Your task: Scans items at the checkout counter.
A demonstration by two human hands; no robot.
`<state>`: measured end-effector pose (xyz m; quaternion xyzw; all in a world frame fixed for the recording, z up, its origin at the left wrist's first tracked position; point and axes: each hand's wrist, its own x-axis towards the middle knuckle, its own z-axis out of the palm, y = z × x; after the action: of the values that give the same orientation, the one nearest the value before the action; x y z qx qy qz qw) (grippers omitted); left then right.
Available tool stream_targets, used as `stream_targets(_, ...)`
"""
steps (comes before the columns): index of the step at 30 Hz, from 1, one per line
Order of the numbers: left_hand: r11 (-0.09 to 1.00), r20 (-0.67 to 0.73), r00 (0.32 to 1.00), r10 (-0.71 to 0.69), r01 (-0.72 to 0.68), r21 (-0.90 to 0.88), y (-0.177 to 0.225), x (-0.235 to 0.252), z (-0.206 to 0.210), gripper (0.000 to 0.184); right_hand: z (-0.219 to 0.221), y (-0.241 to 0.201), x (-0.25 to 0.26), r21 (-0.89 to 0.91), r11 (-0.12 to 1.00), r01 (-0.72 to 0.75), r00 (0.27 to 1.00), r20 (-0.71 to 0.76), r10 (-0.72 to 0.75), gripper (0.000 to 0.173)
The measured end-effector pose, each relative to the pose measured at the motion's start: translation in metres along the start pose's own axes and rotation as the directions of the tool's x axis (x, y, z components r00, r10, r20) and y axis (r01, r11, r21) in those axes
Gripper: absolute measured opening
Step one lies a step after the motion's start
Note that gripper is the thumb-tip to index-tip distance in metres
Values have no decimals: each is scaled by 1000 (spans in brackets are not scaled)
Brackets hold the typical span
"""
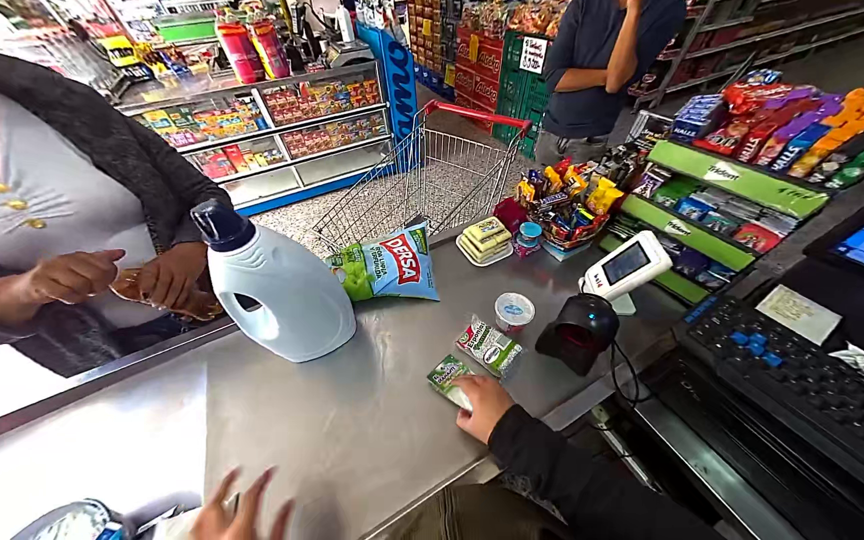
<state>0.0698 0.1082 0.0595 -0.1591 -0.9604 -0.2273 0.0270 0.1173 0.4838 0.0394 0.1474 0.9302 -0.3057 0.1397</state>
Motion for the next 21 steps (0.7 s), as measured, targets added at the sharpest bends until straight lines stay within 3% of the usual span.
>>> stream_targets(2, 962, 107, 985, 135, -105, -254, 47, 29, 29, 50, -7, 16, -7, 435, 899, 42, 984, -176, 39, 47)
stream_targets(4, 866, 193, 950, 245, -125, -484, 86, 54, 62, 63, -9, 28, -18, 850, 519, 92, 968, -198, 152, 42)
stream_targets(6, 736, 408, 855, 319, 48, -676, 133, 74, 78, 77, -10, 34, -35, 991, 106, 85, 977, -103, 184, 45)
stream_targets(8, 571, 558, 744, 367, 294, -767, 179, 87, 91, 73, -10, 40, -50, 988, -108, 113, 985, -97, 141, 44)
stream_targets(10, 454, 643, 688, 337, 479, -751, 218, 94, 98, 42, -11, 46, -62, 973, -148, 176, 979, -158, 127, 42)
stream_targets(12, 454, 691, 671, 269, 545, -705, 248, 99, 103, 23, -17, 54, -73, 970, -73, 233, 960, -218, 174, 38)
stream_targets(14, 503, 736, 649, 194, 578, -642, 270, 102, 110, 20, -25, 64, -85, 979, -7, 202, 957, -196, 213, 40)
stream_targets(17, 462, 766, 642, 40, 668, -584, 296, 106, 131, 25, -29, 84, -94, 979, -91, 182, 954, -153, 257, 54)
stream_targets(21, 293, 793, 608, -36, 765, -573, 312, 111, 144, 29, -36, 90, -84, 937, -261, 231, 857, -69, 510, 31)
